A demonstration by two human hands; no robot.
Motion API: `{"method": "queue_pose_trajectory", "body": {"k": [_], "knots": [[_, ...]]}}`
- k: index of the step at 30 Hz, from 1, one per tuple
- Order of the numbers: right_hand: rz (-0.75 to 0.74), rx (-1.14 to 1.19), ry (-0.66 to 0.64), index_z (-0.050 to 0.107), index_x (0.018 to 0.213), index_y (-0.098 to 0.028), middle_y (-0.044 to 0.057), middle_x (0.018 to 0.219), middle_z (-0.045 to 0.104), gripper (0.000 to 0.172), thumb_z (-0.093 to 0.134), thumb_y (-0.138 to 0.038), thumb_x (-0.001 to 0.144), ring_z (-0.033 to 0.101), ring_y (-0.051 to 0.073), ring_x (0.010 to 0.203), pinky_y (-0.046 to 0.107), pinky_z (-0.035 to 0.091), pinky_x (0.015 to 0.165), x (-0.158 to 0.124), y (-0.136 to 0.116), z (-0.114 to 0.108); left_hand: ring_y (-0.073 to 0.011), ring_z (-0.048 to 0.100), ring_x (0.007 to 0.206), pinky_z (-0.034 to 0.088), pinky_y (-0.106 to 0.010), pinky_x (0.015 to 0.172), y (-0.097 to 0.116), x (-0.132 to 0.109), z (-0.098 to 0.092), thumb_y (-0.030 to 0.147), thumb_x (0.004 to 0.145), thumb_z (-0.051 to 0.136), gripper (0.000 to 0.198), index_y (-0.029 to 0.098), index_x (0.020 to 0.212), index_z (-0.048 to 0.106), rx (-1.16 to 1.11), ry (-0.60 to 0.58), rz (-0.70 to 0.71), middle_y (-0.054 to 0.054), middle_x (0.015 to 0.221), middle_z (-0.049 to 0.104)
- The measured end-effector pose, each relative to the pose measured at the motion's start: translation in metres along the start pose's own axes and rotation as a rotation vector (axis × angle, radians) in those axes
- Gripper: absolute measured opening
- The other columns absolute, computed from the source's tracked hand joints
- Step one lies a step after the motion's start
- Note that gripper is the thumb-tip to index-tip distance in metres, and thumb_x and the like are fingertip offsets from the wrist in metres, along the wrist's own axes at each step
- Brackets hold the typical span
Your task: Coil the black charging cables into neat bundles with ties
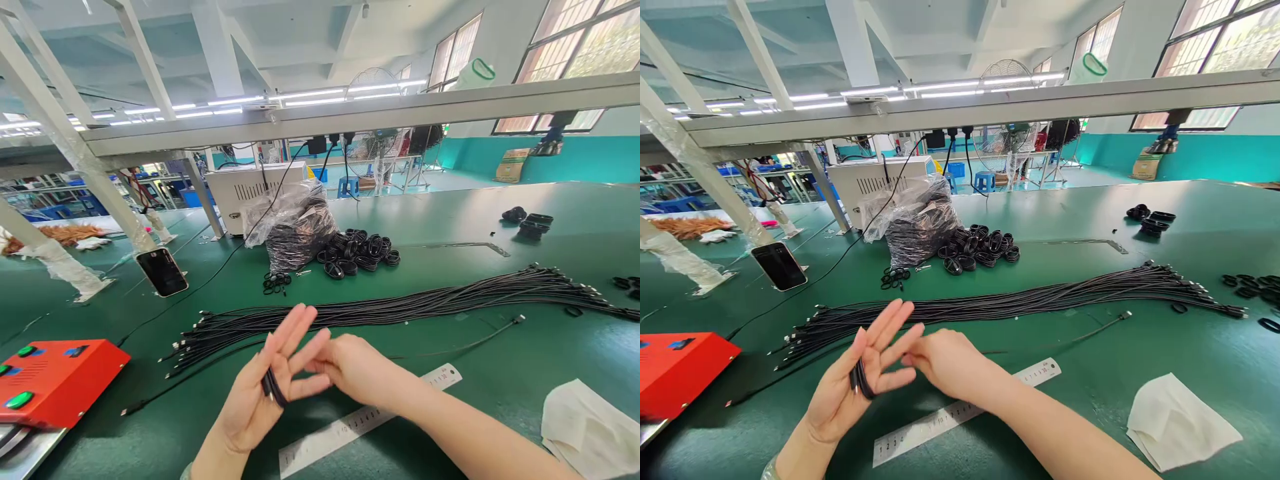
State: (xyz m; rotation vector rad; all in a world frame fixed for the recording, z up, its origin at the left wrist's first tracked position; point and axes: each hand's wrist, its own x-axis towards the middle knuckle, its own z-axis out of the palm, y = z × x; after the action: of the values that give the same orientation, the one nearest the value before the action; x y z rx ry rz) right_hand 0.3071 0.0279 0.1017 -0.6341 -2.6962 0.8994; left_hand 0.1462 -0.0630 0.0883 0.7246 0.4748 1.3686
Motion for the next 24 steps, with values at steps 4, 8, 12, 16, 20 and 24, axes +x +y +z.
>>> {"method": "queue_pose_trajectory", "body": {"k": [4, 8, 12, 16, 20, 24], "knots": [[-0.060, -0.247, -0.093, 0.064, 0.089, -0.022, 0.002, 0.080, 0.072, 0.022, 0.044, -0.028, 0.096, 0.064, 0.018, 0.069, 0.023, 0.033, 0.055, -0.015, -0.020, 0.005, -0.0269, 0.017, 0.145, 0.036, -0.047, 0.110, 0.011, 0.006, -0.008, 0.022, 0.096, 0.031, 0.048, 0.031, 0.143, 0.037, 0.062, 0.209, 0.197, 0.005, 0.159, 0.023], [-0.116, -0.438, -0.068, 0.058, 0.081, -0.020, 0.001, 0.078, 0.070, 0.021, 0.044, -0.023, 0.096, 0.063, 0.017, 0.065, 0.026, 0.026, 0.051, -0.027, -0.031, -0.002, -0.0313, 0.019, 0.144, 0.028, -0.056, 0.113, 0.006, 0.007, -0.010, 0.018, 0.093, 0.037, 0.049, 0.027, 0.141, 0.041, 0.097, 0.276, 0.163, 0.001, 0.159, 0.024], [-0.172, -0.539, -0.079, 0.055, 0.078, -0.019, 0.001, 0.075, 0.066, 0.020, 0.046, -0.022, 0.095, 0.059, 0.016, 0.060, 0.027, 0.022, 0.049, -0.033, -0.035, -0.011, -0.0351, 0.023, 0.142, 0.030, -0.060, 0.110, -0.001, 0.005, -0.005, 0.016, 0.092, 0.039, 0.044, 0.026, 0.133, 0.053, 0.108, 0.254, 0.066, 0.002, 0.159, 0.023], [-0.211, -0.572, -0.129, 0.054, 0.077, -0.019, 0.000, 0.071, 0.064, 0.017, 0.049, -0.021, 0.093, 0.056, 0.015, 0.055, 0.027, 0.020, 0.047, -0.035, -0.036, -0.016, -0.0348, 0.023, 0.142, 0.031, -0.059, 0.110, -0.002, 0.005, -0.006, 0.013, 0.091, 0.039, 0.043, 0.021, 0.129, 0.057, 0.082, 0.240, 0.036, -0.003, 0.156, 0.032], [-0.217, -0.572, -0.122, 0.053, 0.073, -0.019, 0.000, 0.066, 0.062, 0.019, 0.050, -0.020, 0.092, 0.055, 0.015, 0.054, 0.027, 0.019, 0.047, -0.036, -0.035, -0.018, -0.0354, 0.023, 0.142, 0.031, -0.059, 0.109, 0.001, 0.007, -0.013, 0.012, 0.089, 0.040, 0.043, 0.015, 0.129, 0.057, 0.071, 0.235, 0.041, -0.009, 0.152, 0.039], [-0.286, -0.499, -0.029, 0.056, 0.076, -0.019, 0.000, 0.072, 0.063, 0.018, 0.049, -0.017, 0.093, 0.056, 0.014, 0.062, 0.027, 0.023, 0.050, -0.031, -0.030, -0.015, -0.0334, 0.029, 0.140, 0.033, -0.052, 0.110, -0.005, 0.007, -0.009, 0.019, 0.092, 0.045, 0.037, 0.017, 0.126, 0.060, 0.110, 0.292, -0.023, -0.008, 0.152, 0.039]]}}
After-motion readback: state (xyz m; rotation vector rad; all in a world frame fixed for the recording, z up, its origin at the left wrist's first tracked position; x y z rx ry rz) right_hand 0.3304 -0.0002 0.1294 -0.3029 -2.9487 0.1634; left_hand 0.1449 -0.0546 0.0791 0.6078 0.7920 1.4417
